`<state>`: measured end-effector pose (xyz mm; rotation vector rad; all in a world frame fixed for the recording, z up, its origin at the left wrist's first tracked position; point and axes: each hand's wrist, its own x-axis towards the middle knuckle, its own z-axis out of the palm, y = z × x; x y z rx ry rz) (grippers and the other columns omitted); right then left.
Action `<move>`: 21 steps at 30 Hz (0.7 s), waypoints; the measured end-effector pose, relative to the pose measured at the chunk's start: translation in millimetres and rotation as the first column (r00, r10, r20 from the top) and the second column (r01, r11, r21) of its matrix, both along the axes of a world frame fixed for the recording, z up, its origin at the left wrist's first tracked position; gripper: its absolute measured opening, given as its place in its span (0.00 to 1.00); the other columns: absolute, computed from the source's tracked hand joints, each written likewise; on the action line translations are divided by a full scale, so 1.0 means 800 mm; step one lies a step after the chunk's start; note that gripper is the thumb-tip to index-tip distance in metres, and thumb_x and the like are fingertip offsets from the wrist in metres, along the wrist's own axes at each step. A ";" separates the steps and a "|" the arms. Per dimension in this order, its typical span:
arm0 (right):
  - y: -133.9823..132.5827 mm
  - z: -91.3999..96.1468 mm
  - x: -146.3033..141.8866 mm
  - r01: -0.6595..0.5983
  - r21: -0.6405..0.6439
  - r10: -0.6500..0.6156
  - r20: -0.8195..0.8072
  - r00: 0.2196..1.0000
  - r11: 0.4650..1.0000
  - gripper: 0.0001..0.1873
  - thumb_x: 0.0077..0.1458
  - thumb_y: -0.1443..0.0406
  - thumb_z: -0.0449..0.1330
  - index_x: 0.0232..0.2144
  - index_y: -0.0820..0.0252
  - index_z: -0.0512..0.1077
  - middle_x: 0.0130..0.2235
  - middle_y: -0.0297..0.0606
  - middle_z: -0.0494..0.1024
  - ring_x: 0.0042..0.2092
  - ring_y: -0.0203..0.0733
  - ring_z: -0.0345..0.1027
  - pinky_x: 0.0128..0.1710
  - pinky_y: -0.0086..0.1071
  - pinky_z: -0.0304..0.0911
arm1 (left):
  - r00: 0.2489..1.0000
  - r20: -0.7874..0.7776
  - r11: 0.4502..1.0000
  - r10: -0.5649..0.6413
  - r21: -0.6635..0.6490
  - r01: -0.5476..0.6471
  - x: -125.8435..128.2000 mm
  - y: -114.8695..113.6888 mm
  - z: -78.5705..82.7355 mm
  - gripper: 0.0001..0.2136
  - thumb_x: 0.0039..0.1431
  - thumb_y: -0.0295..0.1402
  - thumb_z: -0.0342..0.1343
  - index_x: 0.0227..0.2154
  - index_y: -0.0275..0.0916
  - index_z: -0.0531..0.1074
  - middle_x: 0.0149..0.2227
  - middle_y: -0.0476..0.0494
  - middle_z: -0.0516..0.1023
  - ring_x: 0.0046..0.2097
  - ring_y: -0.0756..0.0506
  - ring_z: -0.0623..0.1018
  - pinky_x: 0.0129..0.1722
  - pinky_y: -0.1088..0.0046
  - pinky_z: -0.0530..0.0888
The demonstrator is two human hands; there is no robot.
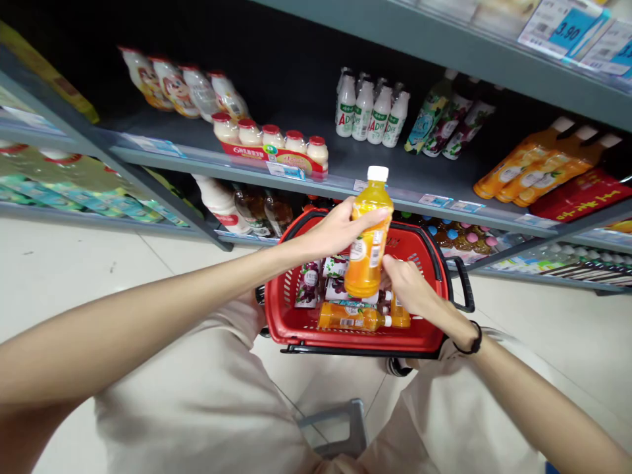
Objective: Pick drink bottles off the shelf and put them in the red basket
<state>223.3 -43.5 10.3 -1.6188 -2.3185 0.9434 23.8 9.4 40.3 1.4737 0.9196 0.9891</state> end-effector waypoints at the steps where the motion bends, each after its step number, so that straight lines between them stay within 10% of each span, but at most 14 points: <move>1: 0.004 0.001 0.008 -0.070 0.080 0.053 0.204 0.978 0.994 0.28 0.71 0.50 0.39 0.41 0.61 0.72 0.35 0.48 0.80 0.39 0.54 0.77 0.42 0.40 0.64 | 0.999 -0.041 0.999 0.029 0.016 -0.028 -0.005 0.004 -0.008 0.23 0.64 0.52 0.59 0.45 0.33 0.71 0.39 0.43 0.77 0.38 0.47 0.76 0.38 0.72 0.73; 7: 0.035 0.010 0.062 -0.168 -0.005 0.140 0.582 0.801 0.986 0.30 0.73 0.52 0.39 0.40 0.62 0.76 0.40 0.53 0.81 0.45 0.57 0.78 0.41 0.39 0.64 | 0.937 -0.331 0.994 -0.111 -0.017 0.111 -0.025 0.010 -0.059 0.28 0.60 0.55 0.60 0.49 0.35 0.66 0.43 0.41 0.79 0.40 0.44 0.79 0.38 0.71 0.74; 15: 0.059 0.014 0.090 -0.023 -0.321 0.220 0.593 0.775 0.947 0.34 0.72 0.47 0.41 0.47 0.63 0.79 0.42 0.52 0.81 0.42 0.49 0.78 0.35 0.33 0.62 | 0.222 -0.902 0.783 -0.370 -0.174 0.597 0.036 -0.019 -0.111 0.34 0.57 0.56 0.63 0.54 0.30 0.67 0.41 0.31 0.80 0.42 0.33 0.82 0.37 0.66 0.74; 21: 0.061 0.013 0.080 -0.050 -0.368 0.270 0.576 0.771 0.929 0.34 0.73 0.47 0.40 0.46 0.63 0.78 0.39 0.49 0.81 0.37 0.46 0.76 0.29 0.32 0.59 | 0.135 -0.898 0.693 -0.419 -0.221 0.686 0.078 -0.040 -0.170 0.39 0.56 0.44 0.69 0.64 0.26 0.62 0.58 0.21 0.73 0.59 0.28 0.76 0.57 0.57 0.72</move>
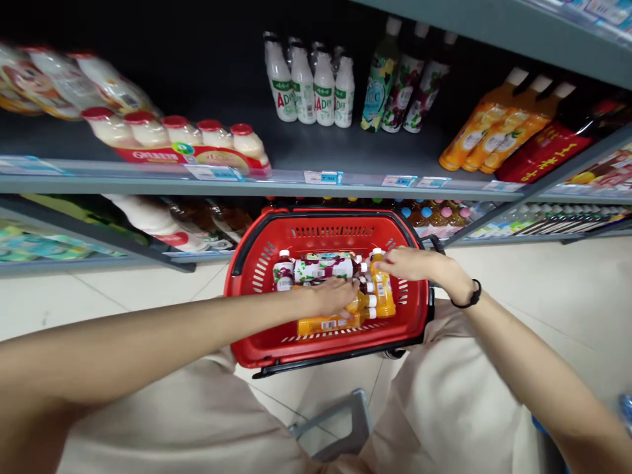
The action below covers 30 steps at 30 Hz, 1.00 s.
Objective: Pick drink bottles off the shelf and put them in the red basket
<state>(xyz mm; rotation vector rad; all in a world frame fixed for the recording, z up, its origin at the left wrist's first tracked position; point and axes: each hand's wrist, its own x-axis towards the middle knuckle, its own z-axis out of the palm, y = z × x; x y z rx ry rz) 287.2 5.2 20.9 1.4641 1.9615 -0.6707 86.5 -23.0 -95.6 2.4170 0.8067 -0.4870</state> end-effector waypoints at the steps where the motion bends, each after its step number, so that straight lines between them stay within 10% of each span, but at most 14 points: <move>1: 0.000 -0.003 -0.001 -0.022 -0.005 0.022 -0.009 1.000 1.000 0.32 0.73 0.48 0.41 0.46 0.63 0.78 0.39 0.49 0.82 0.37 0.46 0.77 0.30 0.32 0.60 | 1.000 0.006 1.000 -0.007 -0.006 0.007 0.003 -0.001 -0.006 0.40 0.57 0.43 0.68 0.66 0.27 0.60 0.61 0.20 0.71 0.62 0.28 0.74 0.59 0.56 0.70; 15: 0.005 -0.005 -0.006 -0.103 0.012 0.103 -0.130 0.986 0.995 0.27 0.72 0.52 0.49 0.50 0.66 0.79 0.49 0.48 0.82 0.46 0.50 0.77 0.43 0.35 0.71 | 0.999 0.006 0.992 0.036 -0.119 -0.036 0.009 0.022 -0.039 0.45 0.45 0.48 0.58 0.68 0.37 0.60 0.67 0.27 0.66 0.67 0.26 0.67 0.65 0.49 0.67; 23: -0.002 -0.015 -0.002 -0.097 -0.010 0.095 -0.144 0.985 0.995 0.29 0.69 0.49 0.50 0.47 0.67 0.79 0.50 0.54 0.81 0.47 0.54 0.78 0.44 0.39 0.72 | 0.972 -0.233 0.999 0.016 -0.033 -0.024 -0.031 0.022 -0.054 0.51 0.37 0.45 0.55 0.68 0.23 0.61 0.64 0.18 0.67 0.66 0.23 0.69 0.65 0.50 0.67; 30: -0.012 -0.012 -0.011 -0.046 0.078 0.054 -0.103 0.993 0.996 0.23 0.70 0.55 0.52 0.46 0.66 0.80 0.50 0.53 0.81 0.47 0.54 0.78 0.45 0.39 0.72 | 0.993 -0.108 0.999 0.040 -0.005 -0.040 -0.056 0.024 -0.028 0.34 0.43 0.45 0.57 0.56 0.37 0.74 0.54 0.29 0.78 0.57 0.25 0.77 0.58 0.50 0.72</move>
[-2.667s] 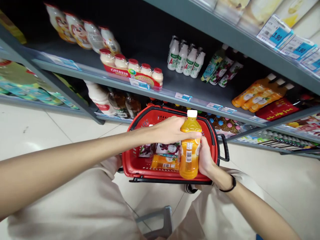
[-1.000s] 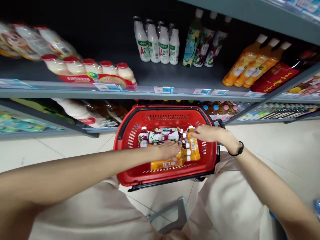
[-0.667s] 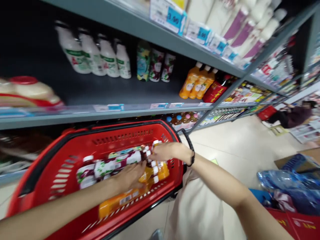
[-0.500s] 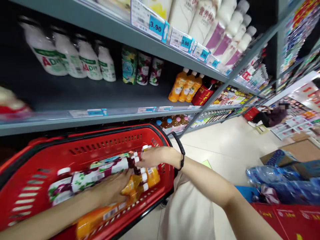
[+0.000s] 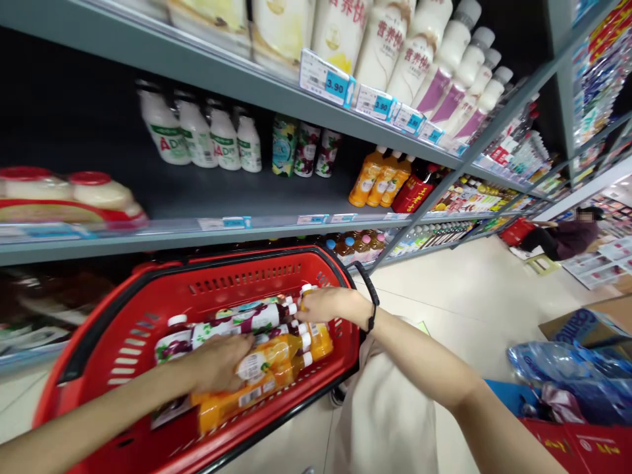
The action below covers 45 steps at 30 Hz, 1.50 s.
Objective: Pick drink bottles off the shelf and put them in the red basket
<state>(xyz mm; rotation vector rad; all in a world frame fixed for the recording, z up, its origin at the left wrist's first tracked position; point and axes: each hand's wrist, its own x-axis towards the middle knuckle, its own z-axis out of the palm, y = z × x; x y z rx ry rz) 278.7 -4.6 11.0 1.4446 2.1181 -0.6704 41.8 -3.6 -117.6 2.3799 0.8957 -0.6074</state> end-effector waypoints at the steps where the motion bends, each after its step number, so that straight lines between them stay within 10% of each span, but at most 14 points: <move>1: -0.001 0.003 -0.001 -0.006 -0.014 0.006 0.010 1.000 1.000 0.23 0.70 0.56 0.52 0.47 0.67 0.80 0.51 0.54 0.81 0.48 0.55 0.78 0.46 0.39 0.72 | 1.000 0.012 1.000 0.008 0.003 -0.008 -0.002 -0.001 0.007 0.32 0.45 0.45 0.58 0.54 0.36 0.74 0.53 0.29 0.78 0.56 0.26 0.77 0.57 0.51 0.73; 16: -0.017 -0.001 -0.013 -0.061 0.064 0.057 0.058 0.997 0.996 0.23 0.71 0.60 0.49 0.53 0.70 0.76 0.52 0.60 0.79 0.54 0.61 0.76 0.50 0.45 0.70 | 0.998 0.051 0.999 0.033 0.000 -0.033 -0.011 -0.010 0.027 0.30 0.49 0.45 0.67 0.52 0.32 0.73 0.51 0.26 0.78 0.53 0.27 0.78 0.53 0.54 0.74; 24: -0.012 0.003 -0.006 -0.110 0.251 0.117 -0.015 0.993 0.962 0.22 0.73 0.61 0.45 0.45 0.66 0.77 0.46 0.56 0.81 0.50 0.55 0.77 0.47 0.39 0.63 | 0.966 0.162 0.974 0.202 0.073 -0.216 -0.062 0.073 0.074 0.22 0.66 0.50 0.44 0.43 0.39 0.75 0.40 0.36 0.81 0.42 0.38 0.80 0.43 0.65 0.73; 31: -0.020 0.025 -0.005 -0.089 0.602 0.239 -0.174 0.955 0.794 0.20 0.72 0.64 0.45 0.34 0.61 0.73 0.32 0.41 0.80 0.32 0.40 0.72 0.34 0.35 0.49 | 0.869 0.036 0.864 0.493 -0.145 -0.483 -0.149 0.117 0.112 0.27 0.56 0.59 0.49 0.28 0.37 0.72 0.29 0.40 0.80 0.29 0.45 0.77 0.28 0.74 0.72; 39: -0.030 0.032 0.005 0.143 0.736 0.263 -0.406 0.875 0.662 0.17 0.66 0.66 0.46 0.28 0.59 0.70 0.24 0.35 0.71 0.26 0.36 0.60 0.32 0.33 0.51 | 0.637 0.545 0.799 0.545 -0.106 -0.593 -0.130 0.064 0.212 0.18 0.65 0.46 0.53 0.41 0.35 0.75 0.31 0.48 0.78 0.31 0.50 0.73 0.31 0.77 0.70; 45: -0.023 0.059 0.004 0.354 0.878 0.508 -0.476 0.718 0.323 0.17 0.64 0.68 0.49 0.22 0.57 0.65 0.20 0.33 0.68 0.22 0.33 0.59 0.27 0.31 0.53 | 0.625 0.697 0.768 0.351 0.167 -0.618 -0.125 0.039 0.243 0.20 0.66 0.48 0.53 0.32 0.34 0.75 0.25 0.52 0.74 0.27 0.53 0.70 0.30 0.78 0.67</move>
